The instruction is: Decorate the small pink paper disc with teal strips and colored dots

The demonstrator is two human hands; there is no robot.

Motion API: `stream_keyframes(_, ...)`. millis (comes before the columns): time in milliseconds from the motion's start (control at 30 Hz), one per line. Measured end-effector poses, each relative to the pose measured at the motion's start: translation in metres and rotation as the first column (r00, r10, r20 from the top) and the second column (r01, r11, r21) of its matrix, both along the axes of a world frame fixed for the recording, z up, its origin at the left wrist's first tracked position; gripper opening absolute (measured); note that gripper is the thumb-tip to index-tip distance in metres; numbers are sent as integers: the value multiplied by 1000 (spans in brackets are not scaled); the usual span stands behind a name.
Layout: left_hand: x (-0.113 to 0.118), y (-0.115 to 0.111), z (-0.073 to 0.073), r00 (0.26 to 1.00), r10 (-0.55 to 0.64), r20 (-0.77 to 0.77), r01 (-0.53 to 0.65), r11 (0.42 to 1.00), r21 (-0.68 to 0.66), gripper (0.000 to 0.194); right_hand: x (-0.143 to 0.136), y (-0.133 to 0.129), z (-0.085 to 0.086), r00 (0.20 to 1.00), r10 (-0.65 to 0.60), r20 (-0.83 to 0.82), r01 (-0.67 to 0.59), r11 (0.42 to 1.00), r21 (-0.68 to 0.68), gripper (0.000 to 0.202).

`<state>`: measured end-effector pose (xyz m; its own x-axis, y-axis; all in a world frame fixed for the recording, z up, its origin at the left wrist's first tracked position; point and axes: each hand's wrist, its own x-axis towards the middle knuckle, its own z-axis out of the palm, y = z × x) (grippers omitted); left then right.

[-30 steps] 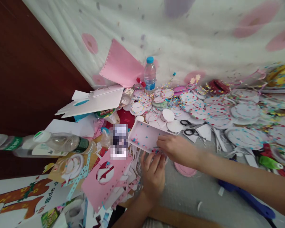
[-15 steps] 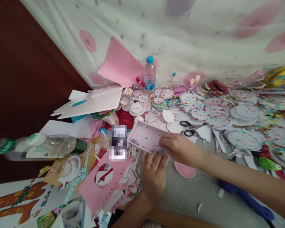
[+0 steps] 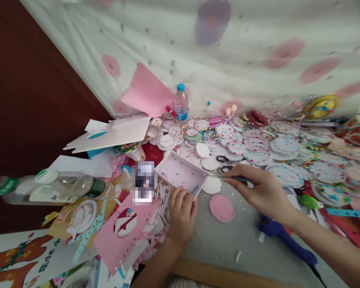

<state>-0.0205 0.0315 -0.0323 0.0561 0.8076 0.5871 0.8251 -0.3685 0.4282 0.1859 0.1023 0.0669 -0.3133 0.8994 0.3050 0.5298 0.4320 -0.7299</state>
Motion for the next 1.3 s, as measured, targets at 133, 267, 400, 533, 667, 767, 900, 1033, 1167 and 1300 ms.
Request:
stream_keyframes(133,-18,13,3,998,-26,-62,28,999,30,10,29,-34,9,988,-151,-18,151,989,6,14)
stream_keyframes(267,-30,17,5,990,-40,-136,40,999,-1,10,54,-75,7,960,-270,-69,269,963,-29,16)
stream_keyframes(400,-20,-3,13,992,-30,-121,35,999,38,20,73,-113,-7,918,-377,-126,368,926,-89,15)
stream_keyframes(533,8,-32,18,987,-149,-55,148,989,-23,16,81,-136,-19,878,-447,-171,431,894,-125,18)
stream_keyframes(667,34,-46,12,949,-307,-66,296,944,-146,25,82,-141,-27,841,-488,-231,460,872,-167,16)
stream_keyframes(767,46,-44,6,922,-370,-117,331,908,-258,36,84,-137,-32,848,-483,-219,452,874,-177,15)
stream_keyframes(900,53,-33,4,897,-422,-133,363,874,-324,29,89,-132,-37,861,-478,-173,449,875,-182,15)
stream_keyframes(1033,40,-22,16,916,-363,-173,334,926,-175,29,91,-124,-42,837,-522,-164,491,849,-194,17)
stream_keyframes(1167,7,-5,24,981,28,-192,-25,1000,16,37,85,-102,-41,892,-428,-146,403,899,-174,18)
stream_keyframes(1300,-16,2,16,967,111,-229,-115,993,-1,18,62,-72,-23,950,-281,-136,267,957,-116,15)
